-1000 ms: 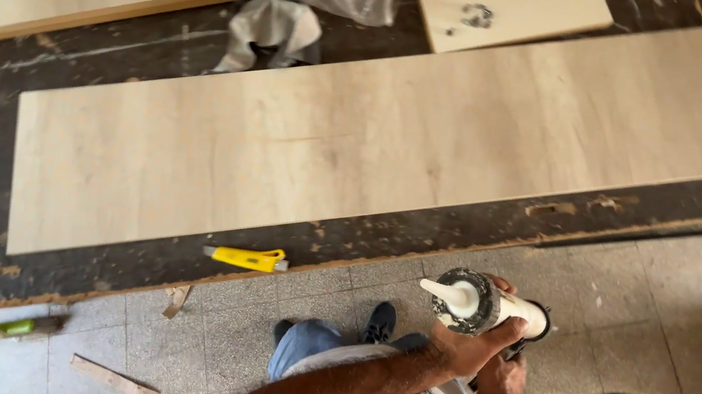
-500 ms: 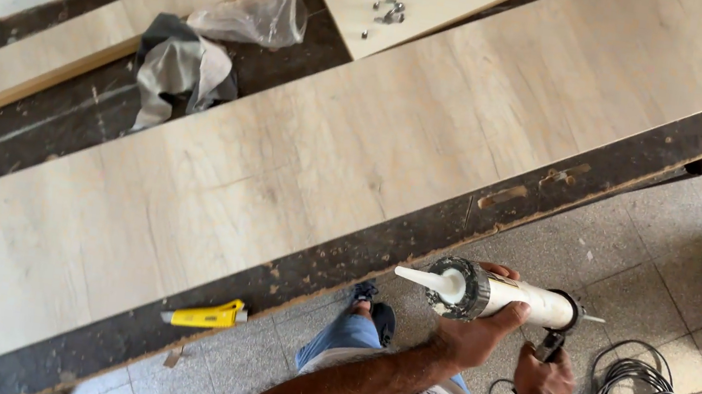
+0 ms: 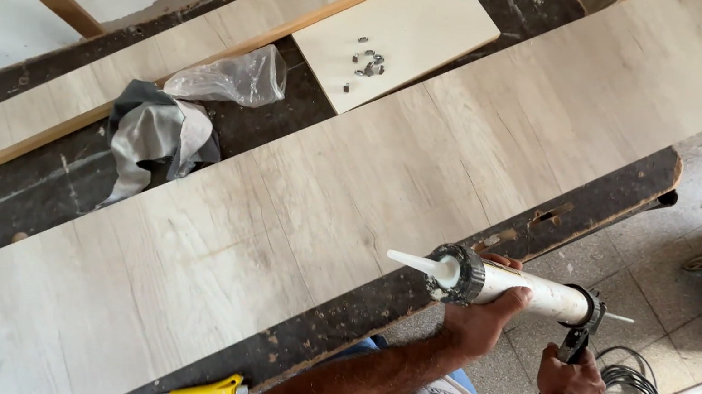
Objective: The person prepares a caulking gun by cutting the tip of a sealant tube with a utility knife and inserting it into the gun. They then apply a bead of sealant along the edge of a wooden board on a workbench.
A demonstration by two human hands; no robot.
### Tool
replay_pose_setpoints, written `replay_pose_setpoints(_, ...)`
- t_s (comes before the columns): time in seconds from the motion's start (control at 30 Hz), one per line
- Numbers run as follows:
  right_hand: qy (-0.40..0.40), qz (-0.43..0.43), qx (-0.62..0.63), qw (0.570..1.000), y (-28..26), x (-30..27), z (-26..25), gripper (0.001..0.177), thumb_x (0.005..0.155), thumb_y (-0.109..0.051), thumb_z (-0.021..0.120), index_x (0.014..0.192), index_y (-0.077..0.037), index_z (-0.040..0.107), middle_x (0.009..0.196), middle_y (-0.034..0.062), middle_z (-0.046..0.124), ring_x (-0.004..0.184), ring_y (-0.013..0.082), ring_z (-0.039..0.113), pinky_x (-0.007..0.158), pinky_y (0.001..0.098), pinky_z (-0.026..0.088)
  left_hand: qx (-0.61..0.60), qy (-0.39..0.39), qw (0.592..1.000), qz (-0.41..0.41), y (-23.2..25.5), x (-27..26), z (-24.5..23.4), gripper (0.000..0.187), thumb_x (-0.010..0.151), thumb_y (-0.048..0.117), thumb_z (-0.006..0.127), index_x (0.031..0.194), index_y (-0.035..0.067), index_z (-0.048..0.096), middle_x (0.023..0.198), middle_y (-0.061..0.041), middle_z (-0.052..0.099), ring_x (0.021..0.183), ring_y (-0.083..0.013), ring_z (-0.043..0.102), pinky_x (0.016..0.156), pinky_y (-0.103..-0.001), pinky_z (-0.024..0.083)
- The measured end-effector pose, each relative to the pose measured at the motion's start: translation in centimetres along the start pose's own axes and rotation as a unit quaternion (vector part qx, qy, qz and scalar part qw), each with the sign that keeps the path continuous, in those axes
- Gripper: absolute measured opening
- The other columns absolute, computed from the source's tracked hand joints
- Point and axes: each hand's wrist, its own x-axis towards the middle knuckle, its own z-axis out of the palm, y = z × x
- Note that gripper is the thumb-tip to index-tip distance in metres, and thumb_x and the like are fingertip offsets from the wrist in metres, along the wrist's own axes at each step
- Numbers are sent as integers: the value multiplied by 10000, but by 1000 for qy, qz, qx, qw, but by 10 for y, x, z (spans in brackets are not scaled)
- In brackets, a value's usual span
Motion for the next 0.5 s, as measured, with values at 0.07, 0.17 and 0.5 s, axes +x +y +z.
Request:
replay_pose_setpoints(0.07,16,-10,4,1000,-7,1,-4,424,868,-473,672,1146,-178,796,1038,174,796,967,426,723,894,483,530,-18,5,1000,-11,2,9,-5,327,840,68,704,1133,140,577,1202,-90,629,1188,-251,617,1112,-477,505)
replay_pose_setpoints(0.17,20,-33,-12,999,-15,6,-5,373,897,-461,684,1107,-176,804,976,110,811,883,343,745,840,444,571,-55,43,998,-6,6,22,-16,334,829,45,727,1123,115,586,1166,-80,639,1145,-228,648,1090,-442,535)
replay_pose_setpoints(0.5,-353,-146,547,745,-10,36,-72,322,929,-202,751,1156,-25,606,908,157,633,730,233,583,520,329,414,-236,123,963,-33,68,99,-66,274,776,108,726,1030,31,660,973,-149,750,963,-347,723,797,-581,582)
